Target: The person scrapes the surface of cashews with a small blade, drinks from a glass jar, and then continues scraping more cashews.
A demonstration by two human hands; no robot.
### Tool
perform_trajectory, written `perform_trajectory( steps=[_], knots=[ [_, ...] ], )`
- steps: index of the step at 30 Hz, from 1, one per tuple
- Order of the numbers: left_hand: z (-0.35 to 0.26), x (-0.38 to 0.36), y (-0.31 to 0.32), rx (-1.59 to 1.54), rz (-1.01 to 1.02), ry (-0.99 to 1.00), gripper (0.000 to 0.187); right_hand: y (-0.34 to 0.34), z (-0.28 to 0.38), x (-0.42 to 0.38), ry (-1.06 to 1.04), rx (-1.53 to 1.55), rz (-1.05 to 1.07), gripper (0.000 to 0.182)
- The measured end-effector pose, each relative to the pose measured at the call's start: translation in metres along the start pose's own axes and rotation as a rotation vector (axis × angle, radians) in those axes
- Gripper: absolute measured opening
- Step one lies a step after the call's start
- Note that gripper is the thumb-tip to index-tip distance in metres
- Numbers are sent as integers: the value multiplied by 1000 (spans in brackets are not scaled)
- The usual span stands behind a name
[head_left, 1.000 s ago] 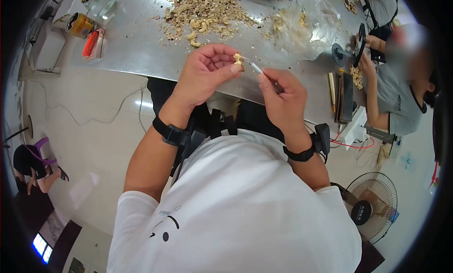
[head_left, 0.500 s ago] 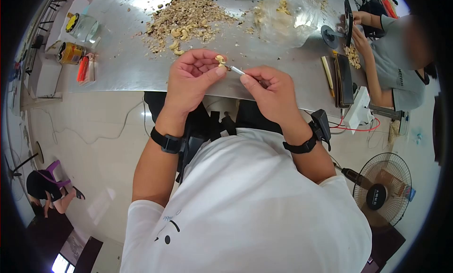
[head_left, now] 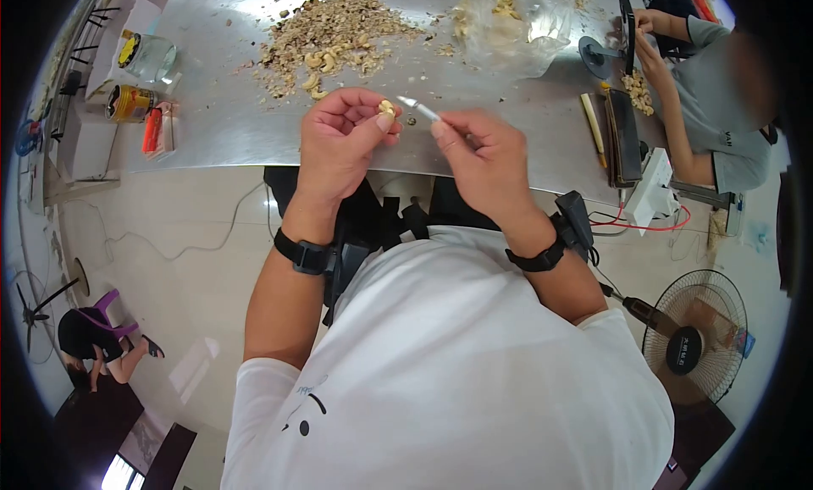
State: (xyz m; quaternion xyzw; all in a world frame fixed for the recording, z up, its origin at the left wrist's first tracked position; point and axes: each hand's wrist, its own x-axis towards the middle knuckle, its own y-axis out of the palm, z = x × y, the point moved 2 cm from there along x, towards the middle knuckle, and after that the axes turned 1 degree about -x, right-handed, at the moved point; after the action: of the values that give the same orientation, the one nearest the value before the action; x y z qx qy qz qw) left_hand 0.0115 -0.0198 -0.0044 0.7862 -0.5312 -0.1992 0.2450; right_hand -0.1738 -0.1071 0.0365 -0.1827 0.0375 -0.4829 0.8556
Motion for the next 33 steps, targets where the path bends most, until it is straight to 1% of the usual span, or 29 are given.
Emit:
perform_trajectory(
  steps=[1, 4, 7, 10, 16, 19, 22, 25, 28, 33],
  knots=[
    [-1, -1, 1, -21, -2, -13, 21, 0, 0, 0, -51, -24, -53, 14],
    [-2, -1, 4, -48, -7, -13, 22, -1, 4, 0, 3, 79, 9, 13],
    [-1, 1, 7, -31, -13, 16, 23, -2, 1, 0, 60, 72, 96, 12],
    [0, 0, 5, -41, -9, 19, 24, 1, -6, -1, 86, 124, 140, 12],
    [-1, 1, 2, -62, 1, -16, 23, 2, -1, 1, 162, 184, 171, 13],
    [-2, -2, 1, -53, 26, -43, 22, 1, -1, 1, 109, 64, 47, 12],
    [-2, 0, 1, -64, 15, -42, 21, -1, -2, 1, 5, 82, 23, 11],
    [0, 0, 2, -69, -2, -39, 21, -1, 3, 0, 66, 161, 104, 9],
    [0, 0, 3, -68, -3, -27, 22, 0, 2, 0, 102, 165, 158, 9],
    [2, 0, 1, -38, 15, 20, 24, 0, 5, 0, 100, 132, 161, 9]
  ],
)
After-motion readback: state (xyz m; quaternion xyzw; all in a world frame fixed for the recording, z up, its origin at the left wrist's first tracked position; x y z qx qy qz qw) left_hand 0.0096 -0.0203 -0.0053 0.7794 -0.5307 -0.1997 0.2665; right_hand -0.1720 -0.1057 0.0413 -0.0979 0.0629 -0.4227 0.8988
